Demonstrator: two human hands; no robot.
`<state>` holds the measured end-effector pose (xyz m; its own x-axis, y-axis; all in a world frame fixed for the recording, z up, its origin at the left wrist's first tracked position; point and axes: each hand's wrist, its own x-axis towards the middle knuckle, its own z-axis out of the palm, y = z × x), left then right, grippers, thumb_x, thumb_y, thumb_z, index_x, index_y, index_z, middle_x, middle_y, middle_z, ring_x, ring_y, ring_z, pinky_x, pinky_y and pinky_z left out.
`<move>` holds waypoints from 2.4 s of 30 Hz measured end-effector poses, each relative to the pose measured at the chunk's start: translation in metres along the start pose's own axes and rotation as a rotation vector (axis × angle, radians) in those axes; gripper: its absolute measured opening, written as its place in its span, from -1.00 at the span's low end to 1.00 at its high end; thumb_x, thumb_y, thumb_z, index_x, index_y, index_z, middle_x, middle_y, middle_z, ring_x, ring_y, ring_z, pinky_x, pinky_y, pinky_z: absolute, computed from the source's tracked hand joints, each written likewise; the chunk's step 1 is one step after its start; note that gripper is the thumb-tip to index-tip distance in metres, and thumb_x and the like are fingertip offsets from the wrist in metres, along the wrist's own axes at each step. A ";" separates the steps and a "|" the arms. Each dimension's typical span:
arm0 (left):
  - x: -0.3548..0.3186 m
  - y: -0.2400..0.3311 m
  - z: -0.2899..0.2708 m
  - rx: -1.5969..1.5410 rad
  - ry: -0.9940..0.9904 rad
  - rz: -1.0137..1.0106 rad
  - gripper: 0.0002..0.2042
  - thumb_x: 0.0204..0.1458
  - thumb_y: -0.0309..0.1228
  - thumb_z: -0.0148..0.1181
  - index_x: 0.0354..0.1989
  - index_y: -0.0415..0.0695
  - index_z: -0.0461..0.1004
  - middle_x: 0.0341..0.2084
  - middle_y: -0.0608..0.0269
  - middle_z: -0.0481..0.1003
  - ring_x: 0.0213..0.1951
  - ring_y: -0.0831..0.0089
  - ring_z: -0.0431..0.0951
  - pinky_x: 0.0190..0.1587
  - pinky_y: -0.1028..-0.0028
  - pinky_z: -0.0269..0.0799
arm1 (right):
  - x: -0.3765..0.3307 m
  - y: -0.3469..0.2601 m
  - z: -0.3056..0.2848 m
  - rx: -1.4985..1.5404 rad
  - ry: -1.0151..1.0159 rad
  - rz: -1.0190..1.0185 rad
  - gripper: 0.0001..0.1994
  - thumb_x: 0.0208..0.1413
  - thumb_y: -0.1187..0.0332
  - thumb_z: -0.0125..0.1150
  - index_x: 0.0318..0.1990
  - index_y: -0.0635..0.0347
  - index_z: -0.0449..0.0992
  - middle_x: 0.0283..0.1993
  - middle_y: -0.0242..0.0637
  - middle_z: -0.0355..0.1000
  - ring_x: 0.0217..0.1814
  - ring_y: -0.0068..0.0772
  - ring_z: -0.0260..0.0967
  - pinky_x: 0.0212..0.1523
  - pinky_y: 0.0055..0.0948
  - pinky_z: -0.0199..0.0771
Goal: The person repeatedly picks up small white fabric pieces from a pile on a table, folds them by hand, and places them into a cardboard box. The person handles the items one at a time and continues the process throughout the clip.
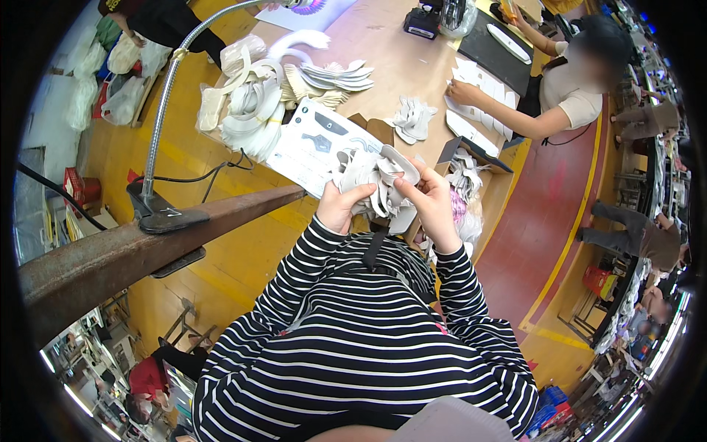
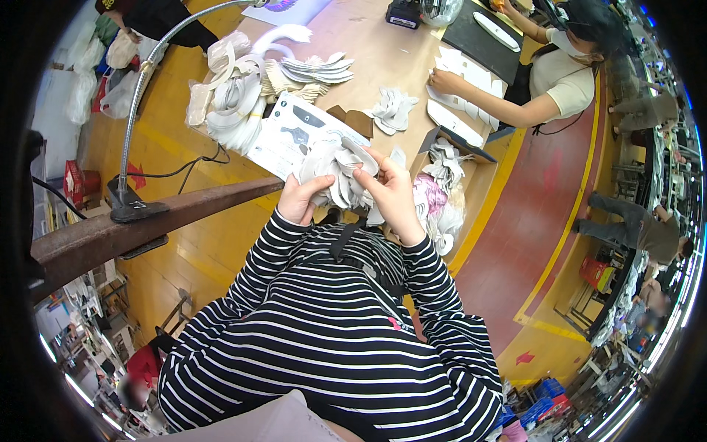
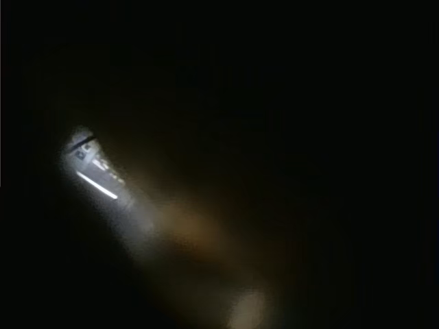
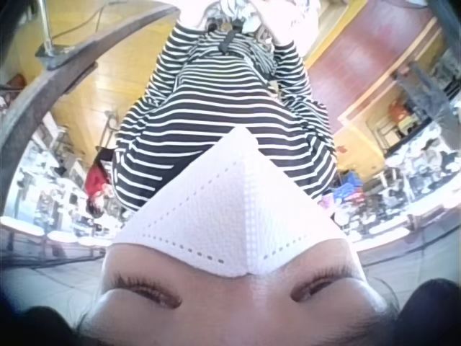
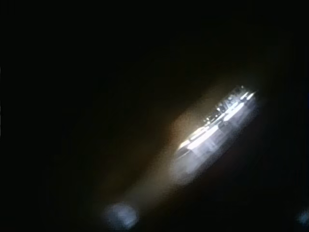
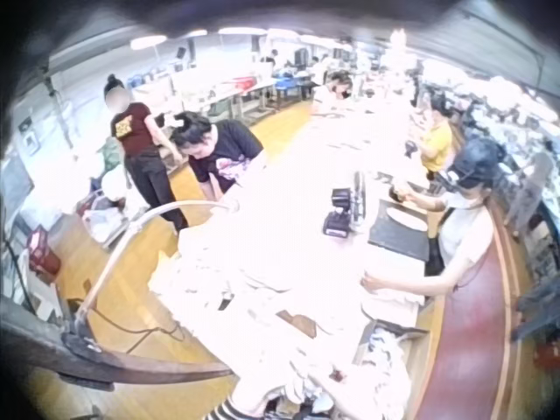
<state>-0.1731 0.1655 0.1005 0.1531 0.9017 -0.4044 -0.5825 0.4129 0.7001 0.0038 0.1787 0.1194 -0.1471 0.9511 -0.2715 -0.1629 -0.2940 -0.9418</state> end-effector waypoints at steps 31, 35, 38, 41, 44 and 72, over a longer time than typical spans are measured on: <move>-0.005 0.006 -0.029 -0.081 0.208 0.040 -0.46 -0.07 -0.65 0.22 0.15 -0.28 0.24 -0.01 0.11 0.43 0.03 0.33 0.46 0.09 0.37 0.39 | 0.198 0.197 -0.152 -1.554 -0.241 -0.304 -0.50 0.05 0.45 0.07 0.21 0.08 0.27 0.23 -0.05 0.25 0.21 -0.07 0.27 0.13 -0.24 0.35; -0.004 0.006 -0.027 -0.116 0.186 0.024 -0.46 -0.03 -0.63 0.19 0.18 -0.29 0.20 0.01 0.09 0.41 0.04 0.31 0.45 0.10 0.36 0.38 | 0.164 0.162 -0.121 -1.520 -0.234 -0.228 -0.42 0.00 0.44 0.15 0.24 0.25 0.21 0.35 0.04 0.10 0.37 -0.05 0.09 0.29 -0.25 0.18; -0.001 0.001 -0.025 -0.118 0.206 0.029 -0.45 -0.04 -0.64 0.18 0.19 -0.29 0.19 0.02 0.09 0.40 0.04 0.31 0.45 0.09 0.36 0.37 | 0.119 0.097 -0.071 -1.108 -0.118 -0.483 -0.64 0.05 0.40 0.17 0.01 0.35 0.43 0.05 0.04 0.41 0.08 -0.03 0.38 0.10 -0.27 0.36; 0.004 -0.004 -0.022 -0.132 0.193 0.003 -0.47 -0.04 -0.64 0.18 0.17 -0.28 0.23 0.00 0.11 0.42 0.03 0.32 0.45 0.07 0.38 0.38 | 0.055 0.026 -0.018 -0.625 -0.205 -0.462 -0.69 0.00 0.46 0.28 -0.06 0.27 0.48 -0.29 -0.26 0.41 -0.26 -0.41 0.39 -0.21 -0.49 0.41; 0.009 -0.007 -0.014 -0.128 0.190 -0.006 -0.59 0.05 -0.56 0.13 0.11 -0.29 0.29 -0.04 0.12 0.45 -0.02 0.34 0.49 0.03 0.38 0.42 | 0.016 0.006 0.019 -0.582 -0.265 -0.393 -0.44 -0.12 0.33 0.40 0.09 0.22 0.38 -0.13 -0.14 0.34 -0.13 -0.24 0.37 -0.09 -0.39 0.40; -0.003 -0.001 -0.021 -0.190 -0.040 -0.070 -0.52 0.19 -0.44 -0.18 0.27 -0.39 0.03 0.14 -0.07 0.33 0.18 0.18 0.34 0.24 0.23 0.23 | 0.209 0.122 -0.114 -1.199 0.149 -0.395 -0.79 0.04 0.47 0.14 -0.16 0.20 0.60 -0.26 -0.06 0.55 -0.19 -0.07 0.52 -0.12 -0.25 0.47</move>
<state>-0.1895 0.1595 0.0887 0.2284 0.8774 -0.4219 -0.7087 0.4469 0.5459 0.0645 0.3527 -0.0750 -0.1666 0.9785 0.1215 0.8223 0.2058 -0.5305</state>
